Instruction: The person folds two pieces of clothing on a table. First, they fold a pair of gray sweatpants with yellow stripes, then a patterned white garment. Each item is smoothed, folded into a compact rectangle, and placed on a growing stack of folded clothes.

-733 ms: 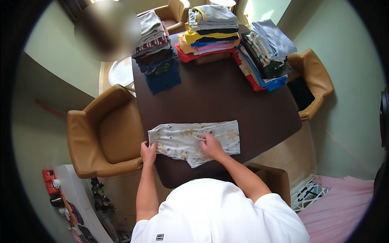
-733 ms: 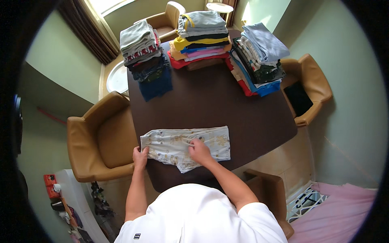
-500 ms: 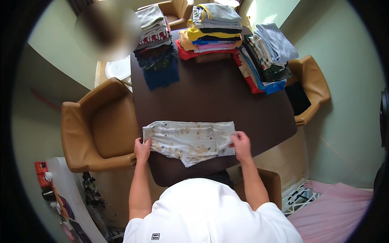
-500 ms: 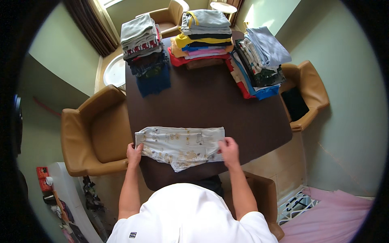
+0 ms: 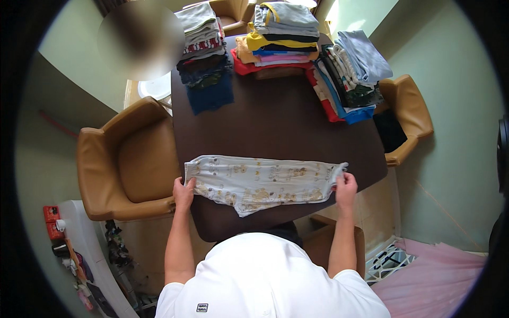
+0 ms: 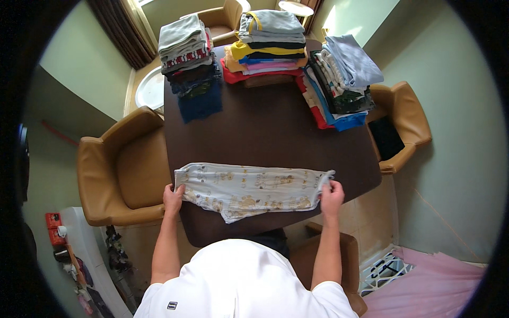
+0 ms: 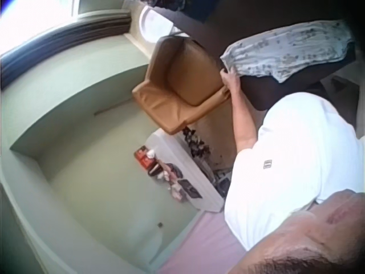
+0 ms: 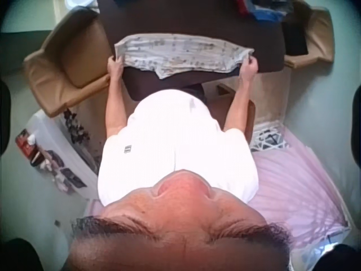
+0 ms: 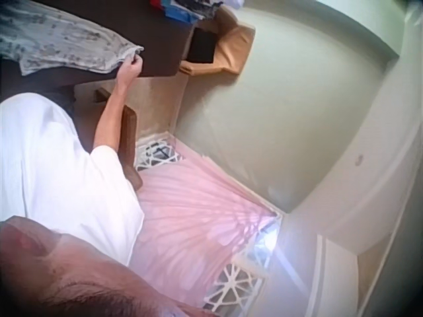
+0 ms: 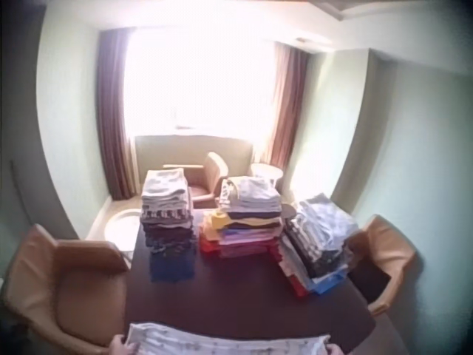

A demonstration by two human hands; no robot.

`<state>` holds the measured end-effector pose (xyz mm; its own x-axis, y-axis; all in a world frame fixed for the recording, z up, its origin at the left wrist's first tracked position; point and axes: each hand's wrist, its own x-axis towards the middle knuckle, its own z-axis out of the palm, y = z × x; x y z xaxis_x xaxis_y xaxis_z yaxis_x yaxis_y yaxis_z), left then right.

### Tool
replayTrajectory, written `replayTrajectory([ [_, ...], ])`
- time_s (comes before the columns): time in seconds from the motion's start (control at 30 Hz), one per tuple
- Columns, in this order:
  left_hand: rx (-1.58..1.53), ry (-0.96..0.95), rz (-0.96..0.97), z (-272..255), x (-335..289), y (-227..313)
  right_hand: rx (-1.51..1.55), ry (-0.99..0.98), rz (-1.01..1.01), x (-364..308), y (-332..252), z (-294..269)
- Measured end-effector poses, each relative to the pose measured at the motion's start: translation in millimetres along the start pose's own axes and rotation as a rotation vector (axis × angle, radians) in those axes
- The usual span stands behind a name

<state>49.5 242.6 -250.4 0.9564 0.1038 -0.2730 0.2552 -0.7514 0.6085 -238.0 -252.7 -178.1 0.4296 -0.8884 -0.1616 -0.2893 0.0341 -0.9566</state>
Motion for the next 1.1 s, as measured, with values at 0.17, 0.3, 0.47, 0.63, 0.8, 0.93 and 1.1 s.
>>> replayTrajectory([
  [0.17, 0.006, 0.000, 0.013, -3, -1, 2, -0.371, -0.294, -0.215, -60, -30, 102],
  [0.3, -0.038, -0.020, 0.018, 7, 10, -11, -0.589, -0.545, -0.525, -97, 21, 173],
  [0.47, -0.030, -0.014, -0.005, 5, 4, -7, -0.752, -0.565, -0.469, -108, 11, 185],
  [0.63, -0.026, -0.005, -0.008, 7, 3, -8, -0.621, -0.525, -0.457, -94, 22, 177],
  [0.8, 0.008, -0.018, -0.024, 2, -1, -1, -0.466, -0.444, -0.374, -93, -16, 163],
  [0.93, 0.078, 0.025, 0.032, -1, -10, 12, -0.518, -0.546, -0.471, -101, -8, 163],
  [1.1, 0.359, 0.126, 0.188, -6, -29, 47, -0.655, -0.626, -0.438, -98, 17, 174],
])
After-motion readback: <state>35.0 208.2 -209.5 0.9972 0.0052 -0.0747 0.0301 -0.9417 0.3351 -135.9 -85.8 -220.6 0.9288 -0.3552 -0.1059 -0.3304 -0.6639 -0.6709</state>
